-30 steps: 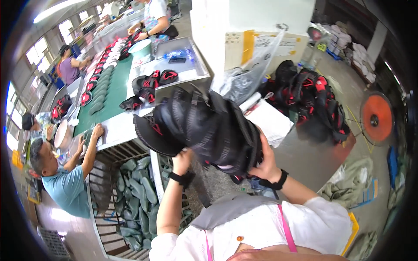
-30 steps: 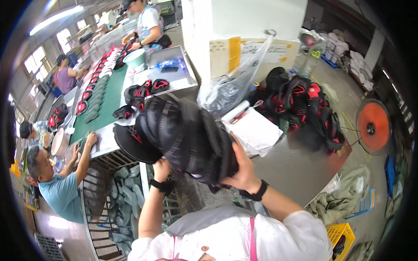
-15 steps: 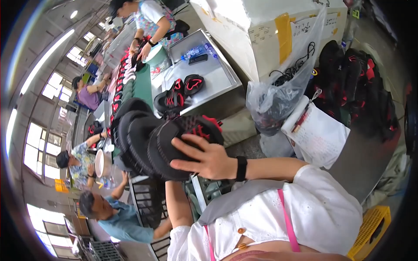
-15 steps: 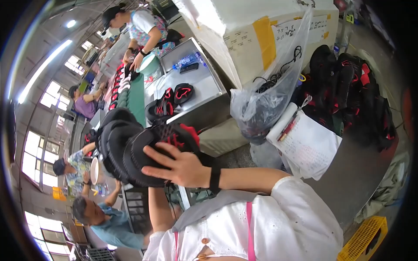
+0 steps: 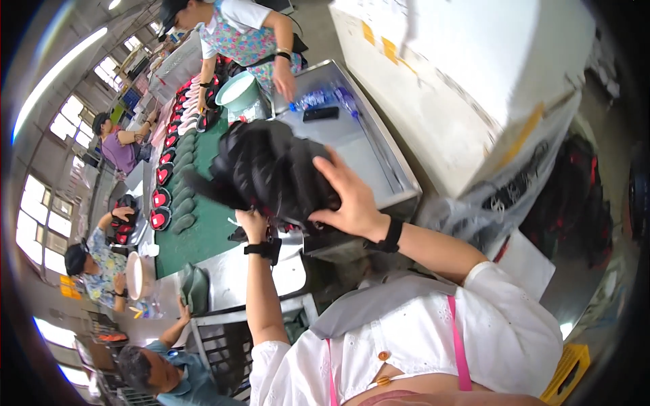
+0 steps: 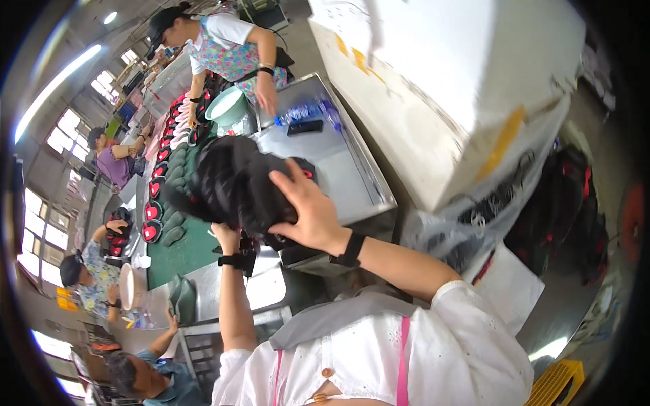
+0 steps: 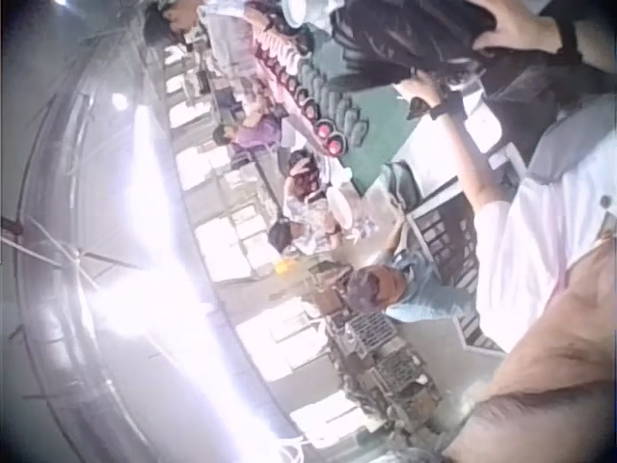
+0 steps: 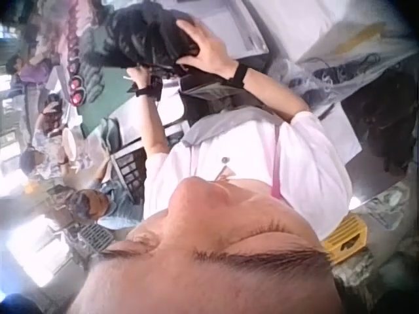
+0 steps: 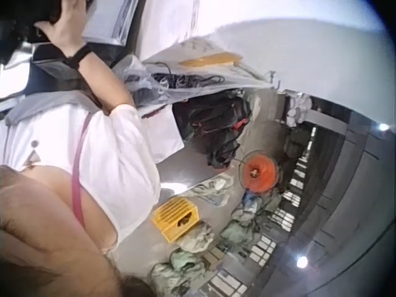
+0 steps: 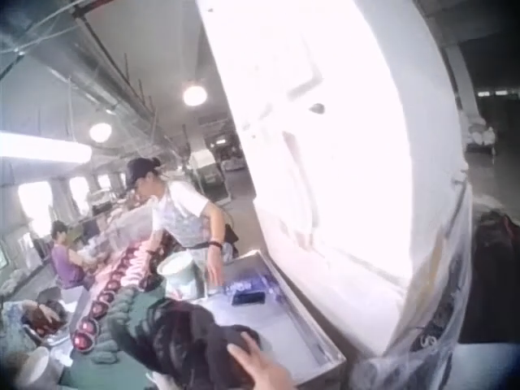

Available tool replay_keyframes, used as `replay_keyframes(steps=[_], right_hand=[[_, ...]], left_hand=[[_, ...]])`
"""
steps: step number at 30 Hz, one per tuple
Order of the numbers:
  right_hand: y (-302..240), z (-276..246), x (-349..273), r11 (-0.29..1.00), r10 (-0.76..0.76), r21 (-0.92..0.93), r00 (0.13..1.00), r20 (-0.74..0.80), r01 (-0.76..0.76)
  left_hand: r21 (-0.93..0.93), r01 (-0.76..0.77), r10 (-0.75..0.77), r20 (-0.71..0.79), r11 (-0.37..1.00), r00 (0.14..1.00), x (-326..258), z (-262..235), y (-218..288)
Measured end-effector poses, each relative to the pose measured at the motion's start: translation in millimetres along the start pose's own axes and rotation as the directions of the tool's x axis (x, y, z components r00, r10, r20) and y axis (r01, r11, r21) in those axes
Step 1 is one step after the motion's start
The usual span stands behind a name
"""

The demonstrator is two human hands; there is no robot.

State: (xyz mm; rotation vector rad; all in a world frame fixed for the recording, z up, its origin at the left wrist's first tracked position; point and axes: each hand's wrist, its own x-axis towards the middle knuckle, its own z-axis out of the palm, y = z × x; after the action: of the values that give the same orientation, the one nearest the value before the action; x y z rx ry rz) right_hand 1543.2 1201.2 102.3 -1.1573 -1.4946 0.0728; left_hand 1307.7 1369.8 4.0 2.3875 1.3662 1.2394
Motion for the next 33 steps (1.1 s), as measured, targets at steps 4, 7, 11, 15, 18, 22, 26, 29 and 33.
replay_keyframes(steps=[4, 7, 11, 15, 18, 22, 26, 29, 33], right_hand=[[59, 18, 34, 0.979, 0.198, 0.033, 0.976, 0.089, -0.202], [101, 29, 33, 0.933, 0.359, -0.02, 0.925, 0.124, -0.359], [170, 53, 20, 0.78, 0.607, -0.048, 0.735, 0.303, -0.624], [216, 37, 12, 0.626, 0.756, -0.196, 0.524, 0.394, -0.755], [230, 16, -1, 0.735, 0.669, -0.249, 0.614, 0.42, -0.631], [194, 19, 18, 0.55, 0.819, -0.699, 0.46, 0.343, -0.457], [147, 0, 11, 0.776, 0.595, -0.475, 0.729, 0.338, -0.414], [90, -26, 2, 0.694, 0.658, 0.079, 0.675, 0.333, -0.716], [6, -65, -37, 0.605, 0.457, 0.674, 0.878, 0.141, -0.424]], left_hand=[[-0.19, 0.233, -0.212, 0.123, 0.954, 0.97, 66, 45, -17], [-0.119, 0.126, -0.093, 0.25, 0.985, 0.964, 99, 72, -18], [-0.077, 0.261, -0.196, 0.471, 0.962, 0.86, 116, 137, -67], [-0.094, 0.227, -0.166, 0.43, 0.969, 0.887, 142, 168, -61], [-0.041, 0.181, -0.166, 0.244, 0.983, 0.956, 155, 171, -41], [0.084, 0.278, -0.29, 0.229, 0.957, 0.929, 152, 162, -58], [-0.114, 0.016, -0.025, -0.074, 0.993, 0.997, 145, 132, -18], [-0.615, -0.001, 0.0, -0.002, 0.788, 1.0, 124, 68, 105], [-0.936, 0.262, 0.318, 0.328, 0.235, 0.889, 42, -18, 250]])
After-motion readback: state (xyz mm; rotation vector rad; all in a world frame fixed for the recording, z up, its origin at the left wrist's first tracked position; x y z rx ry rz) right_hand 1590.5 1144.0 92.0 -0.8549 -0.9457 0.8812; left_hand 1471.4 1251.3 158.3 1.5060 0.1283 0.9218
